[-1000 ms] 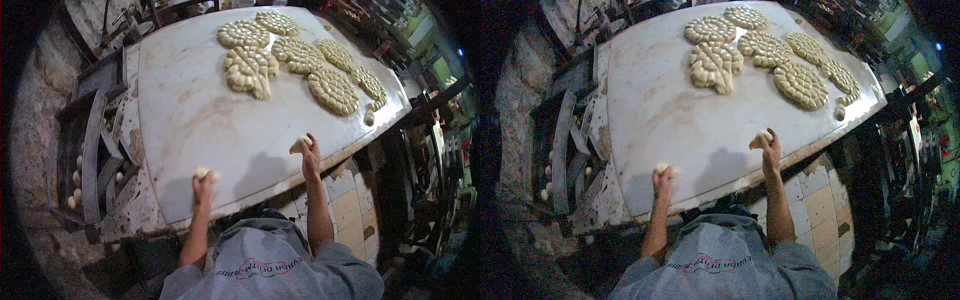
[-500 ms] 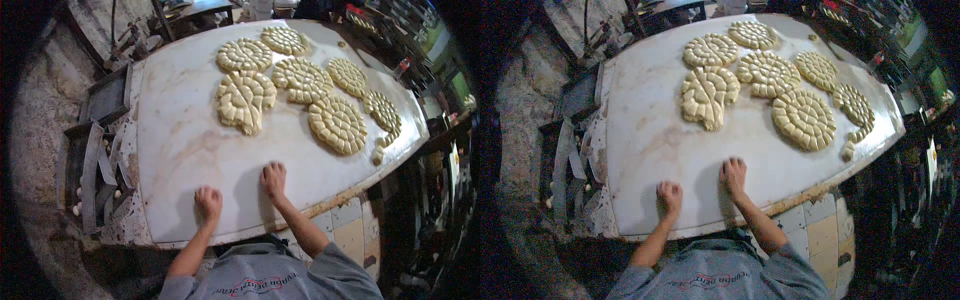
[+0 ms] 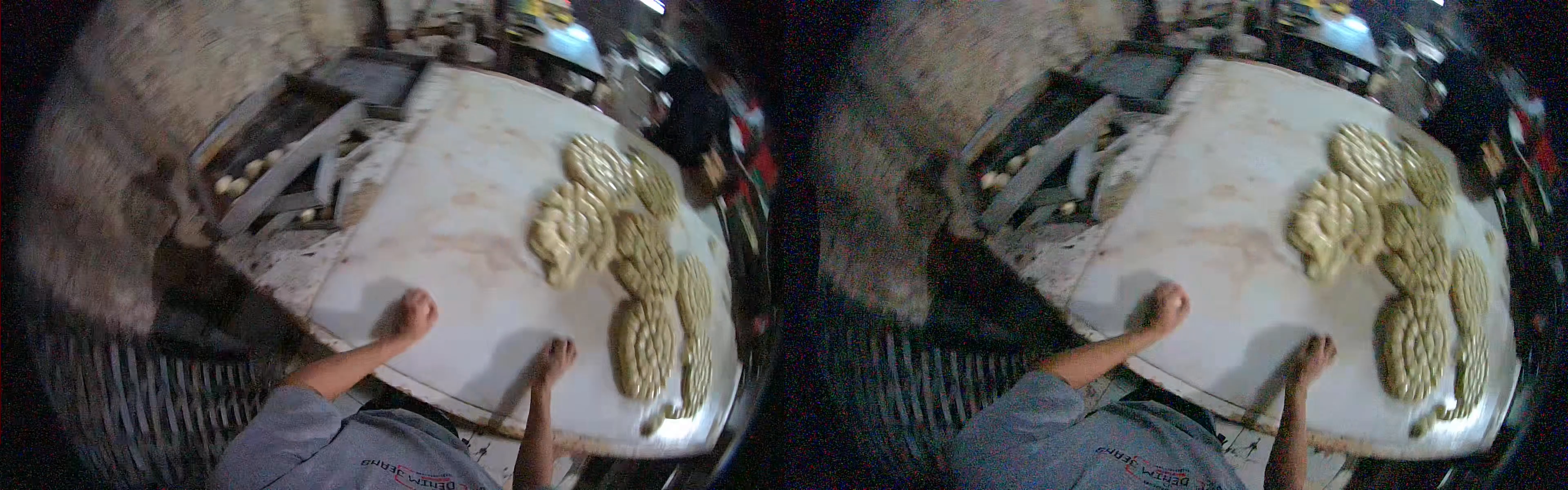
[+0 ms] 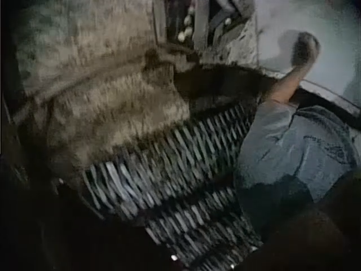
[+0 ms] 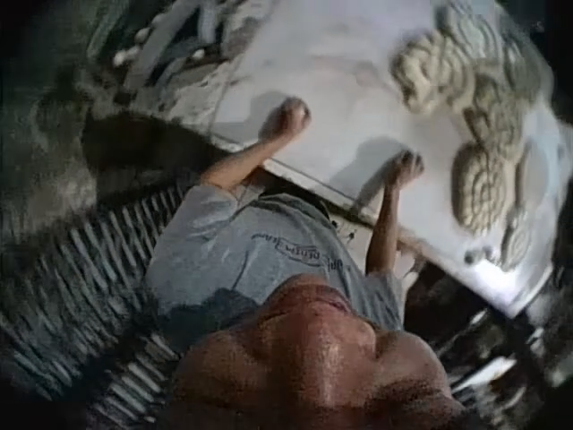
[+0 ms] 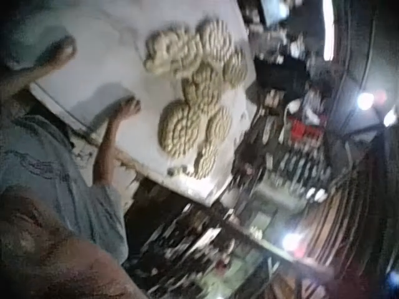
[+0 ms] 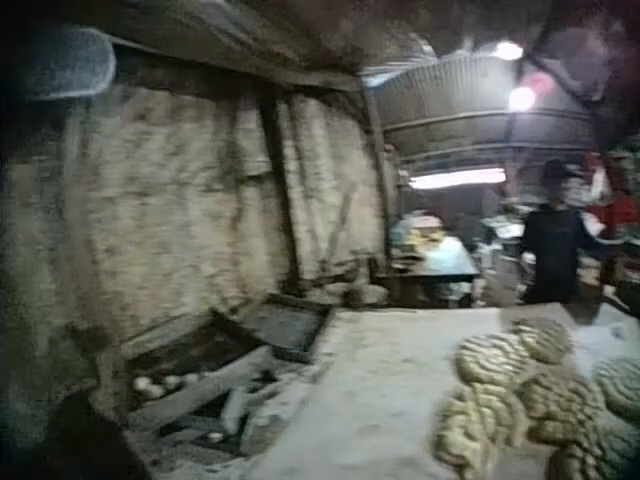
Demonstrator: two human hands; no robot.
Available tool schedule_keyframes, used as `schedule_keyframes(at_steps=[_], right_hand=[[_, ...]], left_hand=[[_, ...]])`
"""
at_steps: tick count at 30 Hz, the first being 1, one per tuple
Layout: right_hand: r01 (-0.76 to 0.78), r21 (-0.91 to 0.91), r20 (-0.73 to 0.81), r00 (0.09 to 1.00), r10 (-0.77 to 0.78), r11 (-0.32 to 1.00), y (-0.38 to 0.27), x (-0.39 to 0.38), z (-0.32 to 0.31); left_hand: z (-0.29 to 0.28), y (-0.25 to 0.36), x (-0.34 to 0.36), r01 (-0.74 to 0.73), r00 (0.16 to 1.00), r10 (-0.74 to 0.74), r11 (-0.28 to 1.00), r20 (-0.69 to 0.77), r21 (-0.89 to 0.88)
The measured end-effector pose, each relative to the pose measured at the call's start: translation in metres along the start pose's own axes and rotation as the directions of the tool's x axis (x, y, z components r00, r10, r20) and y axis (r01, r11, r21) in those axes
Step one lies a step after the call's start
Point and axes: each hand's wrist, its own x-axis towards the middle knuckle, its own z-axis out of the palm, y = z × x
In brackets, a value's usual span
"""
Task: Shaping individual balls of dough into decorative flatbread shapes and arranging them on a tray.
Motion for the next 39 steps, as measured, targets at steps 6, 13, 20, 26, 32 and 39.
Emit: schedule_keyframes(at_steps=[6,13,20,26,32,39], right_hand=[[0.072,-0.454,0.196,0.98,0.021,0.888,0.034,-0.011,-0.047],[-0.11,-0.466,0.321,0.904,0.284,0.878,-0.015,0.005,-0.035],[-0.409,0.477,0.646,0.763,0.005,0.778,-0.13,-0.011,-0.09],[-0.275,0.836,0.497,0.746,-0.444,0.475,-0.554,0.116,-0.074],[0.304,0.775,-0.248,0.953,-0.177,0.554,-0.743,0.199,-0.007],[0.287,0.613,-0.123,0.955,-0.27,0.736,-0.649,0.111,0.063]], left_hand=[[-0.035,-0.148,-0.053,0.102,0.92,-0.036,0.984,-0.391,0.149],[-0.052,-0.129,-0.028,-0.045,0.806,0.046,0.999,0.59,-0.016],[-0.438,-0.17,0.072,-0.065,0.768,0.457,0.752,0.448,-0.656],[-0.451,-0.383,0.139,0.179,0.906,-0.277,0.936,0.319,0.303],[-0.493,-0.314,0.075,0.529,0.849,-0.095,0.126,0.52,-0.839],[-0.286,-0.285,-0.054,0.56,0.476,0.682,0.252,0.555,-0.79]])
